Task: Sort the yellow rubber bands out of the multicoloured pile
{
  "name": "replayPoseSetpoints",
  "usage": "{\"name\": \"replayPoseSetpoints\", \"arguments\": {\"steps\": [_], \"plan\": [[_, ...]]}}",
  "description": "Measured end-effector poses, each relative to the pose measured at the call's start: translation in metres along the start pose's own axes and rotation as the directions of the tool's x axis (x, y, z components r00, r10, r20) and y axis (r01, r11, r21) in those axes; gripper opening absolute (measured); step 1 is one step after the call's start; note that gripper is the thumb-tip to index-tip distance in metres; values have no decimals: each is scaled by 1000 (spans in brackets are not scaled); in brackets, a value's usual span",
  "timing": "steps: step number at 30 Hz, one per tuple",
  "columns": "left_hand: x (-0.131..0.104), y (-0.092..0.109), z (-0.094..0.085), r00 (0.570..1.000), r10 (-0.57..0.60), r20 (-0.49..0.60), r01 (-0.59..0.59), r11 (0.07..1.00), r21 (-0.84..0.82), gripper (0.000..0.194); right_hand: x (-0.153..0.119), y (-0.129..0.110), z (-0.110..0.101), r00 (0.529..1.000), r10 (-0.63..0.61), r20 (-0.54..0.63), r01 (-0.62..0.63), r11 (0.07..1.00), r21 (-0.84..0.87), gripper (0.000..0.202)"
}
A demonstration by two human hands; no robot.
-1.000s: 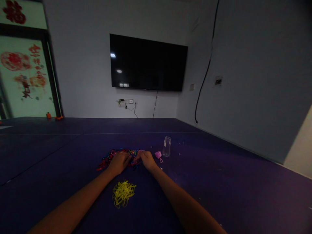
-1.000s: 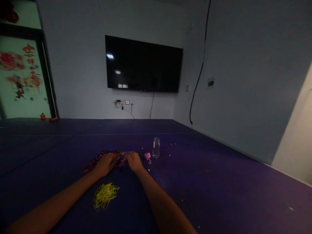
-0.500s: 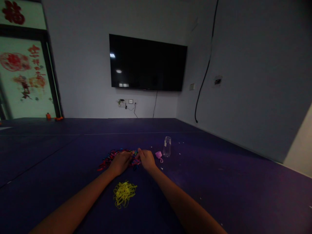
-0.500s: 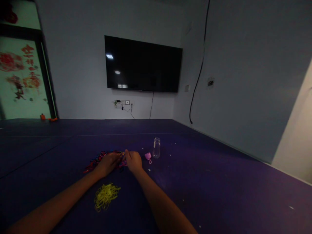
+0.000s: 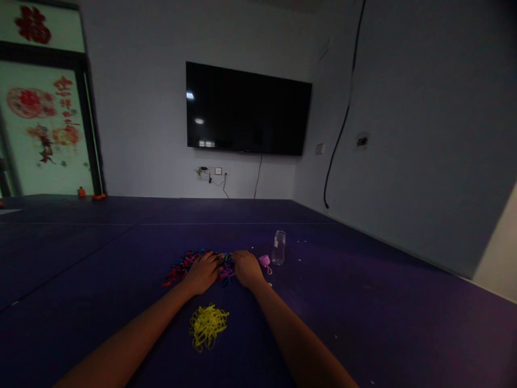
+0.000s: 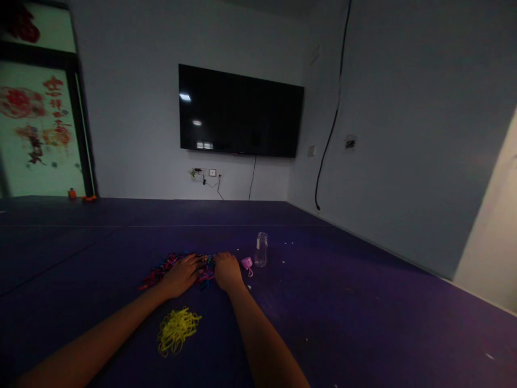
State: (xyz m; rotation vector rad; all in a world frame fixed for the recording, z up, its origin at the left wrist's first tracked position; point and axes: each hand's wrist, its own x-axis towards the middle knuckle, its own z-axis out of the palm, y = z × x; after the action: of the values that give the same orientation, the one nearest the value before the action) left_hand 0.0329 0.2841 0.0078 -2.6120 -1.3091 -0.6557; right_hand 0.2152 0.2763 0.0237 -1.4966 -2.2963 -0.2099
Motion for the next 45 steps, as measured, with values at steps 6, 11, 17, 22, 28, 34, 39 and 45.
{"name": "replayPoseSetpoints", "arguments": {"steps": [6, 11, 17, 22, 28, 34, 39, 45], "plan": [[1, 4, -3, 998, -40, -44, 40, 999, 3, 30, 4, 2, 2, 997, -57, 42, 57, 998, -5, 36], [-1, 5, -5, 995, -94, -46, 95, 995, 27, 26, 3, 7, 5, 989, -135, 63, 132, 990, 54, 39], [-2, 6, -6, 987, -146, -61, 150, 987, 63, 24, 3, 11, 8, 992, -119, 36, 115, 989, 88, 40], [-2, 7, -7, 986, -164, -37, 167, 982, 83, 26, 2, 8, 5, 998, -45, 48, 42, 997, 58, 38], [-1, 1, 0, 983, -175, -60, 178, 983, 46, 26, 1, 5, 3, 998, -20, 64, 19, 1000, 15, 38], [0, 1, 1, 982, -148, -119, 148, 989, -3, 26, 0, 4, 1, 997, -18, 71, 19, 1000, -15, 39], [0, -1, -7, 953, -180, -243, 159, 982, -105, 29, 0, 4, 2, 996, 8, 90, -4, 999, -40, 35], [0, -16, -12, 834, -349, -427, 231, 924, -304, 26, 1, 7, 4, 996, 6, 91, -3, 999, -40, 34]]}}
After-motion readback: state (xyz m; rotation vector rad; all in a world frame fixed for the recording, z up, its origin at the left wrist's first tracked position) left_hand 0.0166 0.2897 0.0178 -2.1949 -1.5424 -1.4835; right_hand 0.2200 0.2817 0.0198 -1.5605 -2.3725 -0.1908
